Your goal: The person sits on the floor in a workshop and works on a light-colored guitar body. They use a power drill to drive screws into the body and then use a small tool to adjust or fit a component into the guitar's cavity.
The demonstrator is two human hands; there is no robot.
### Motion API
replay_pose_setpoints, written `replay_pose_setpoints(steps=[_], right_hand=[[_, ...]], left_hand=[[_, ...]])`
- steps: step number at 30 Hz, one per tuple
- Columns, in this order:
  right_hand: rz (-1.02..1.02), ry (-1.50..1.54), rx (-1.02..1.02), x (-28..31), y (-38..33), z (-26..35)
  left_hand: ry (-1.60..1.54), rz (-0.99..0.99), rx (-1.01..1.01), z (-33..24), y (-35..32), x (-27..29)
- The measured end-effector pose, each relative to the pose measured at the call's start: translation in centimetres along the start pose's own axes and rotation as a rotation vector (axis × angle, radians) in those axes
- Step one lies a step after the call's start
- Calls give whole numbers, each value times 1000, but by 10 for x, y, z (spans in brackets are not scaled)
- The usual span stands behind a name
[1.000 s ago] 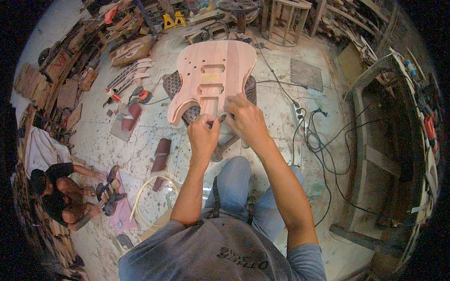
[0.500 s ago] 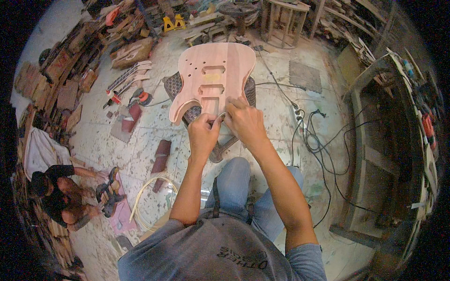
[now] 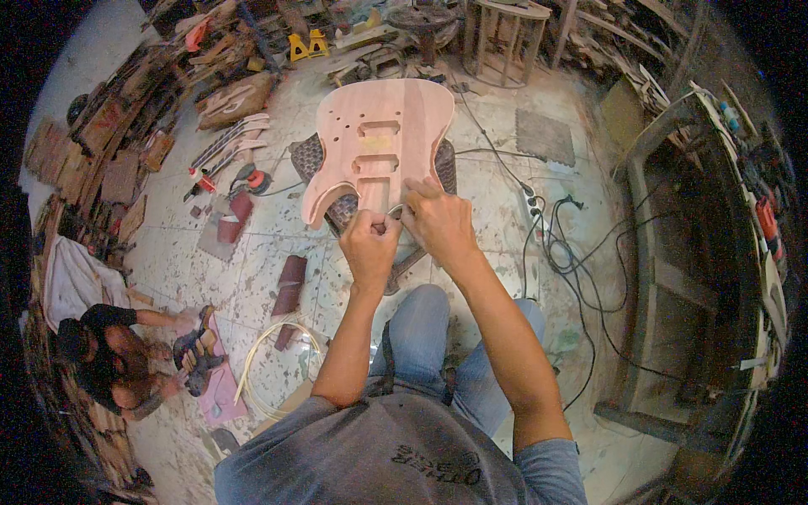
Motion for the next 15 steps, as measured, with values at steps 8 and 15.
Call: replay_pose_setpoints(steps=[8, 15], right_hand=[[44, -17, 42, 0, 2, -6], [9, -30, 104, 2, 0, -4]], left_hand=[[22, -1, 20, 0, 2, -10], [36, -26, -3, -2, 1, -11]])
Point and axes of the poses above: each hand's wrist, its own y-axis towards the middle knuckle, its own x-axis out of the back of the hand, z = x × y, the point moved 6 cm from there along y, towards the middle knuckle, and after that the axes turned 3 degrees about y, right-handed, at the moved point
